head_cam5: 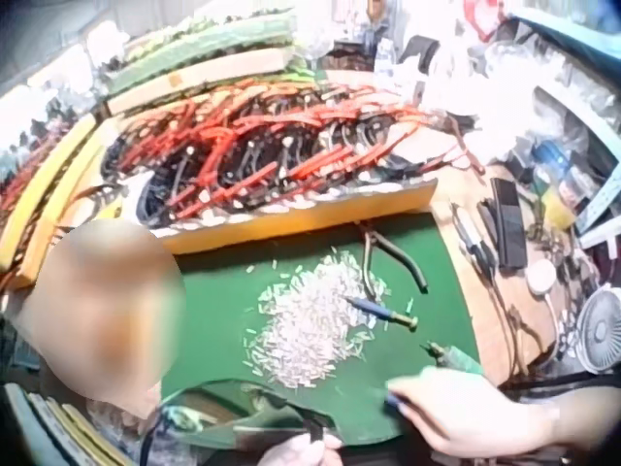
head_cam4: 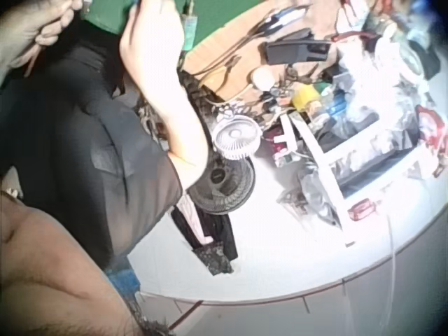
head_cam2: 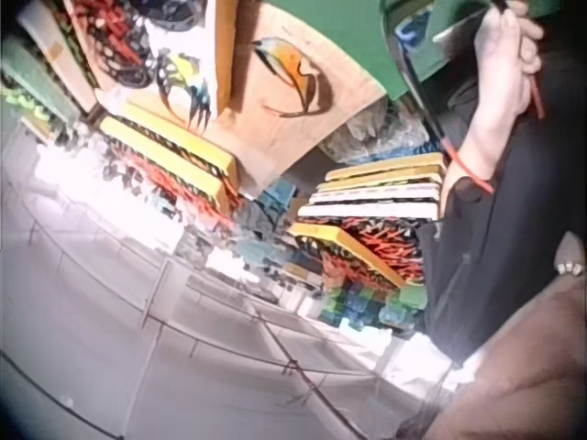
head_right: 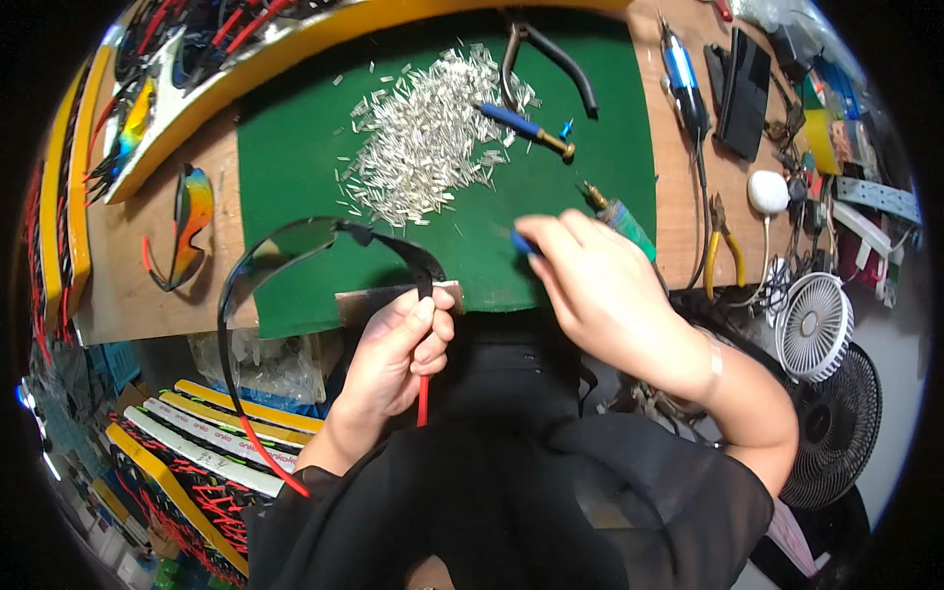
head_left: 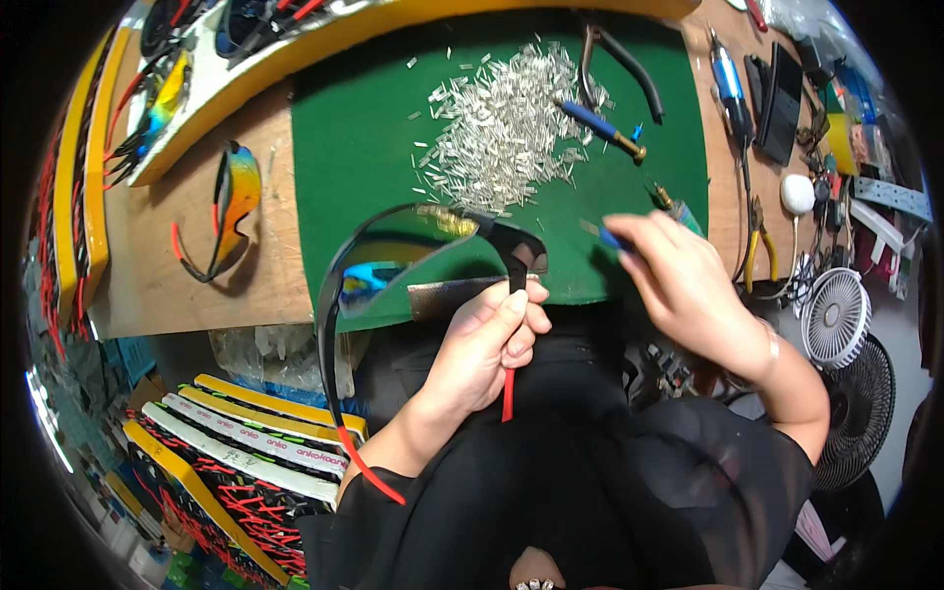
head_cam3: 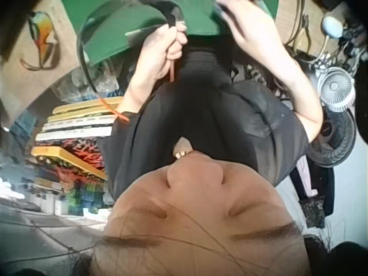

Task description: The person assembles sunglasses by inserting small metal pins into the frame using a small screwdriver. They repeatedly pick up sunglasses from a tray, insert pins into both sides of the frame, and place the finished unit back into the tray.

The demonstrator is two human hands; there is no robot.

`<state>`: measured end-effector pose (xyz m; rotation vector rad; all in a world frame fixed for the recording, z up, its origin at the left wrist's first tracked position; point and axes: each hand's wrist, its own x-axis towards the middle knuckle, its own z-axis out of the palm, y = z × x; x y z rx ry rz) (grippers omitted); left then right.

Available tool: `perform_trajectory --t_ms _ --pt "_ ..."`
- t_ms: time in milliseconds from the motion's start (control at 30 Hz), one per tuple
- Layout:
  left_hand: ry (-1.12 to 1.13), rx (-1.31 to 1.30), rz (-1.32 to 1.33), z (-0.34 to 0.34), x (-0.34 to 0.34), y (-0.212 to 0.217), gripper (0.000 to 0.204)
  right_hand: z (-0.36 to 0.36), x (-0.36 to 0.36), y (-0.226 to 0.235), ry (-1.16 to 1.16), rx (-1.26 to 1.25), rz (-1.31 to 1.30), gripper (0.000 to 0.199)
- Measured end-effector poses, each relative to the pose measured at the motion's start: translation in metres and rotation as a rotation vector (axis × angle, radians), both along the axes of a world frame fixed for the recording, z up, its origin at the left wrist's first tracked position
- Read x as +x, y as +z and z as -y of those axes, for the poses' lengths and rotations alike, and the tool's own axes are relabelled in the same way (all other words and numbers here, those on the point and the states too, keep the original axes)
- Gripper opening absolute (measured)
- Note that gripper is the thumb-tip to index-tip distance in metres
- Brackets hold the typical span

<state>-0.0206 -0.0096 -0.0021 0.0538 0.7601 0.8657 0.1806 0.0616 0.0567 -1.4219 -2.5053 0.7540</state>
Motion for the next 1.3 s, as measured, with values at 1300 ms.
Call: perform_trajectory --t_ms 1300 --pt "0.024 0.261 -0.455 -0.044 -0.022 0.03 0.032 -0.015 -0.029 -0.026 0.035 -0.372 -0.556 0.028"
